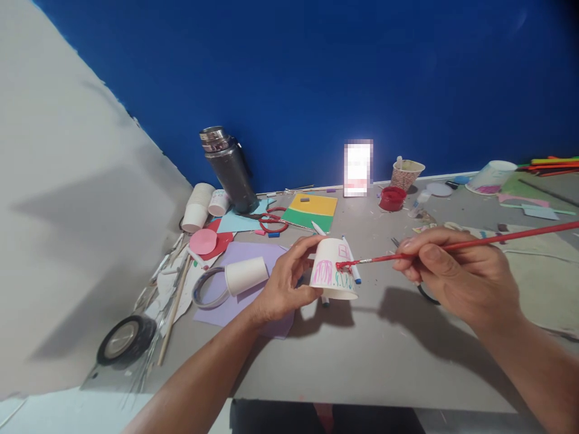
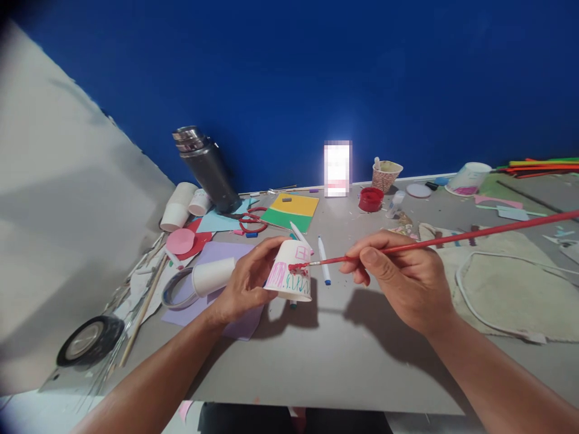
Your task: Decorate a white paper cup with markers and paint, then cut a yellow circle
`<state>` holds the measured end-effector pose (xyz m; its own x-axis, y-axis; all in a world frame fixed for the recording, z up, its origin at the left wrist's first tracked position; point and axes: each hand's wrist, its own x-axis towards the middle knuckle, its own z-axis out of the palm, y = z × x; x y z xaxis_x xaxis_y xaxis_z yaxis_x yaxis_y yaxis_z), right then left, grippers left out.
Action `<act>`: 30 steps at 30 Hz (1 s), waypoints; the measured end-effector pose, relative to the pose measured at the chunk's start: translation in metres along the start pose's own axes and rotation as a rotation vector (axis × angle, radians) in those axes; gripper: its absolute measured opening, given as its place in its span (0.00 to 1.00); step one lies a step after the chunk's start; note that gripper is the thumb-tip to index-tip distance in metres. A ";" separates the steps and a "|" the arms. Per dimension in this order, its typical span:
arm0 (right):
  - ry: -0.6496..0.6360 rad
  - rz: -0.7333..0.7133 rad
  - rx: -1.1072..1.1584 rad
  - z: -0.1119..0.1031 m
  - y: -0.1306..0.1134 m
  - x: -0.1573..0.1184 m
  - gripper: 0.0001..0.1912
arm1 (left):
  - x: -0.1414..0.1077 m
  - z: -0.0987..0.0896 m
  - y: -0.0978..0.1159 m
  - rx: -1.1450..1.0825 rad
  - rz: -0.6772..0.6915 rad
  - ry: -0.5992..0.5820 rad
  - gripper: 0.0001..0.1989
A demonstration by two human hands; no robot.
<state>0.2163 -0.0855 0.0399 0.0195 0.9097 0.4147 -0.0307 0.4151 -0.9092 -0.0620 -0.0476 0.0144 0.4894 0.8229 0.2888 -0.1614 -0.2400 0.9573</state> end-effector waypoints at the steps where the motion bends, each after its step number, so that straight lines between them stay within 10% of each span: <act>1: -0.002 -0.002 0.003 -0.001 0.000 0.000 0.07 | 0.000 0.000 0.000 -0.004 0.001 0.001 0.36; 30: -0.046 -0.007 0.128 -0.001 -0.004 0.007 0.08 | 0.000 0.000 -0.001 0.010 0.013 -0.019 0.35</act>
<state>0.2181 -0.0802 0.0464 -0.0258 0.9050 0.4246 -0.1581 0.4157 -0.8957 -0.0613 -0.0474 0.0134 0.5034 0.8097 0.3016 -0.1594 -0.2561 0.9534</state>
